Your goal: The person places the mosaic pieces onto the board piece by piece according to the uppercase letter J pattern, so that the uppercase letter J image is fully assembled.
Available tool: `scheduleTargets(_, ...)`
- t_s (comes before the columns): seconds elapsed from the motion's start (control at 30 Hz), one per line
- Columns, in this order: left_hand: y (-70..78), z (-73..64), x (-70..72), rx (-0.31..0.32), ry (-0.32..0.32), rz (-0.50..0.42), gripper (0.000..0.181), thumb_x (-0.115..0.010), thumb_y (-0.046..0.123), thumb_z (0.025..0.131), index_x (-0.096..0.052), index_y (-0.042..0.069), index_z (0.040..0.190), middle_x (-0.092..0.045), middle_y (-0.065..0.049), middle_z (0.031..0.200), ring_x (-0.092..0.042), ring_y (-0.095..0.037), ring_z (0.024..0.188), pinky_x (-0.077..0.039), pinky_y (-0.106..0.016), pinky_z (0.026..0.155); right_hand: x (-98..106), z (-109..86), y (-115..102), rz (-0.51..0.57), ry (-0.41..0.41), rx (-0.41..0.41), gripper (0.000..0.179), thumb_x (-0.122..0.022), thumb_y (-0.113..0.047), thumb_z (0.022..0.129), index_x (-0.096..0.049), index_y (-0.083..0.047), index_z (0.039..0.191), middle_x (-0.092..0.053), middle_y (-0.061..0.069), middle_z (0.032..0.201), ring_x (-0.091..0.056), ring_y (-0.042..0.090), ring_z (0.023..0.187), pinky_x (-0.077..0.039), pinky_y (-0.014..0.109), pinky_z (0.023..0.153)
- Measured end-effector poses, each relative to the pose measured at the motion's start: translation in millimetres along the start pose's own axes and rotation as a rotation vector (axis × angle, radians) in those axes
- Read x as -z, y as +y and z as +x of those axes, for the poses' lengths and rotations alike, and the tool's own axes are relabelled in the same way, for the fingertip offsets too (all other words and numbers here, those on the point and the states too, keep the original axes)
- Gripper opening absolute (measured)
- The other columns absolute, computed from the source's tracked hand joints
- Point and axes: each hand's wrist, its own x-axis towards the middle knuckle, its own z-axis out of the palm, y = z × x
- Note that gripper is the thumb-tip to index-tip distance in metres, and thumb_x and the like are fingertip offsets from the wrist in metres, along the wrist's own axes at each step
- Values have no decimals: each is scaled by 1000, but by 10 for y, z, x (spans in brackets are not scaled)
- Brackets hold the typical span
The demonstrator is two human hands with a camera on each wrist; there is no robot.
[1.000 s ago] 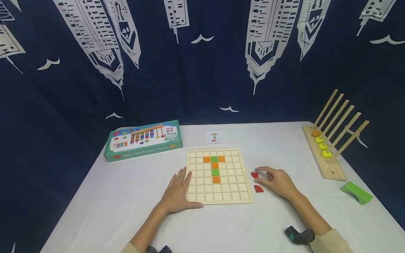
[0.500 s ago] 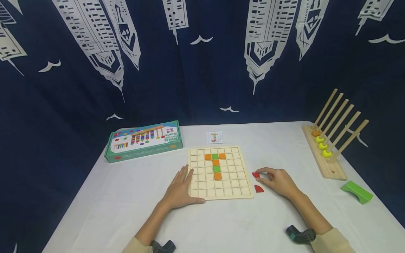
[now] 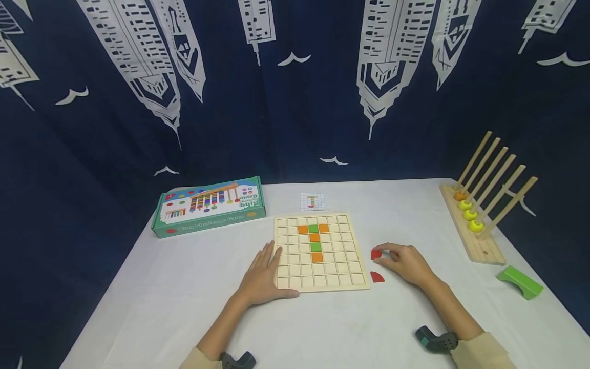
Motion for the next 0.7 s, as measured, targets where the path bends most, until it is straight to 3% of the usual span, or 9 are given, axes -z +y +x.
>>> scheduleTargets(0.33, -12, 3, -3, -10, 3, -9, 123, -56, 83, 59, -21, 4, 146, -7, -14, 153, -3, -23, 140, -9, -39, 111, -70, 31, -88, 63, 38, 94, 31, -76, -30, 75, -70, -13, 100, -24, -15, 47, -17, 0, 44, -20, 20, 39)
scheduleTargets(0.7, 24, -13, 21, -6, -1, -9, 121, -55, 82, 61, -20, 4, 147, -6, -14, 154, -4, -24, 140, -8, -40, 112, -408, 199, -683, 136, -84, 257, 26, -71, -36, 80, -70, -23, 102, -25, -19, 48, -18, -3, 46, -20, 16, 43)
